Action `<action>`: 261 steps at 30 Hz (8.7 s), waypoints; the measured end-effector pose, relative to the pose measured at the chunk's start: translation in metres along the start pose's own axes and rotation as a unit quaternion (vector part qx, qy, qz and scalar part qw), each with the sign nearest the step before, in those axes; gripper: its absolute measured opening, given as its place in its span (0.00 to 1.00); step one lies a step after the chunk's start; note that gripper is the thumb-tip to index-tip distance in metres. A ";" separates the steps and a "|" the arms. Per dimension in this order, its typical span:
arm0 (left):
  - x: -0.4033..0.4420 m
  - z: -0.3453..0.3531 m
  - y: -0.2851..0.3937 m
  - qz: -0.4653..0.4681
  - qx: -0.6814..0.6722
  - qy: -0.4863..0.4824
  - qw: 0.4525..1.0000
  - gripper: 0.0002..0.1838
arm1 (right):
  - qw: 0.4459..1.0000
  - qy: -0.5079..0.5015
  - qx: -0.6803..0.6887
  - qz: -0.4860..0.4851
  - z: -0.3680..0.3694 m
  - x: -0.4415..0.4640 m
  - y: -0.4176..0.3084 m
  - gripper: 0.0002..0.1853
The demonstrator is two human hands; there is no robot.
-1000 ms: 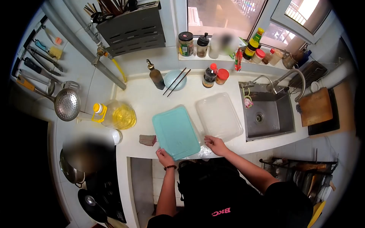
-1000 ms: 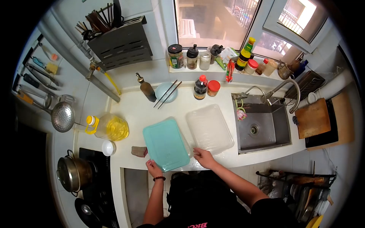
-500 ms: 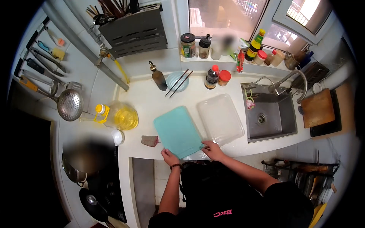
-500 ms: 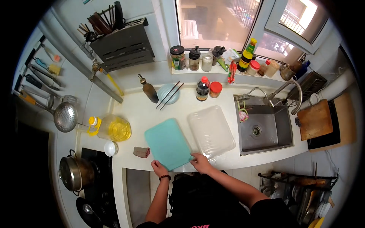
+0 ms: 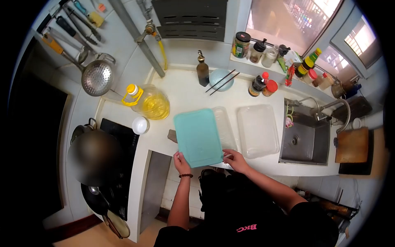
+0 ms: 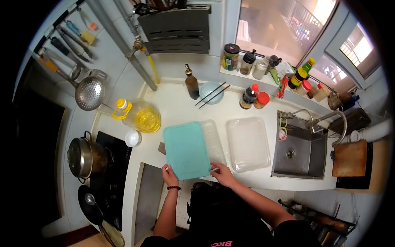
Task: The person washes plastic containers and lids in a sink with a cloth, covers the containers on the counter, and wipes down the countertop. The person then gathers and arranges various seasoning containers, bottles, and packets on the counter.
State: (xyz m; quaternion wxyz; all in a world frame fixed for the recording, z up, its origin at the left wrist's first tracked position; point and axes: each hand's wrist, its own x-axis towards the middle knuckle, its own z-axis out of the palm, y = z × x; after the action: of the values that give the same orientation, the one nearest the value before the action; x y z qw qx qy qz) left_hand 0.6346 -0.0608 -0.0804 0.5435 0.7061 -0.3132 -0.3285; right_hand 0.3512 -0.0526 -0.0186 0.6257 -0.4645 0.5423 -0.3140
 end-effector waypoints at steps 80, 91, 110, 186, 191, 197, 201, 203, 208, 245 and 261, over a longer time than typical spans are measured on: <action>0.057 0.096 -0.007 -0.225 -0.036 -0.306 0.924 0.41 | 0.933 0.191 -0.303 -0.046 -0.057 0.036 0.041 0.33; 0.064 0.079 0.048 -0.319 -0.141 -0.431 0.832 0.58 | 0.904 0.183 -0.377 -0.089 -0.044 0.006 -0.011 0.29; 0.120 -0.003 -0.020 0.021 0.292 -0.188 0.938 0.33 | 0.982 -0.091 -0.160 -0.032 -0.032 -0.013 -0.047 0.30; -0.494 0.534 0.060 -0.392 -0.299 -0.603 0.628 0.32 | 0.828 0.148 -0.415 -0.345 -0.501 -0.348 0.052 0.26; -0.491 0.531 0.064 -0.388 -0.267 -0.608 0.639 0.34 | 0.830 0.114 -0.409 -0.362 -0.500 -0.349 0.059 0.28; -0.488 0.519 0.109 -0.357 -0.351 -0.612 0.612 0.39 | 0.827 0.185 -0.414 -0.332 -0.503 -0.340 0.049 0.32; -0.484 0.519 0.113 -0.380 -0.368 -0.602 0.598 0.40 | 0.826 0.184 -0.420 -0.329 -0.508 -0.332 0.066 0.31; -0.481 0.519 0.111 -0.377 -0.359 -0.605 0.603 0.41 | 0.825 0.195 -0.415 -0.331 -0.512 -0.329 0.071 0.31; -0.481 0.507 0.130 -0.443 -0.337 -0.584 0.591 0.40 | 0.826 0.231 -0.414 -0.306 -0.528 -0.321 0.097 0.30; -0.430 0.475 0.089 -0.090 -0.021 -0.419 0.903 0.16 | 0.938 0.165 0.303 -0.023 -0.568 -0.275 0.140 0.19; -0.432 0.468 0.059 -0.427 0.052 -0.401 0.809 0.14 | 0.939 0.214 0.231 0.137 -0.552 -0.302 0.071 0.20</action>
State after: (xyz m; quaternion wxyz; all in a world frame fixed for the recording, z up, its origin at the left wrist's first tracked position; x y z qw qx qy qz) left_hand -0.0007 0.0094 -0.0596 0.1371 0.6013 -0.1861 -0.7648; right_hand -0.2567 0.1118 0.0435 0.6221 -0.1502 0.6340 -0.4341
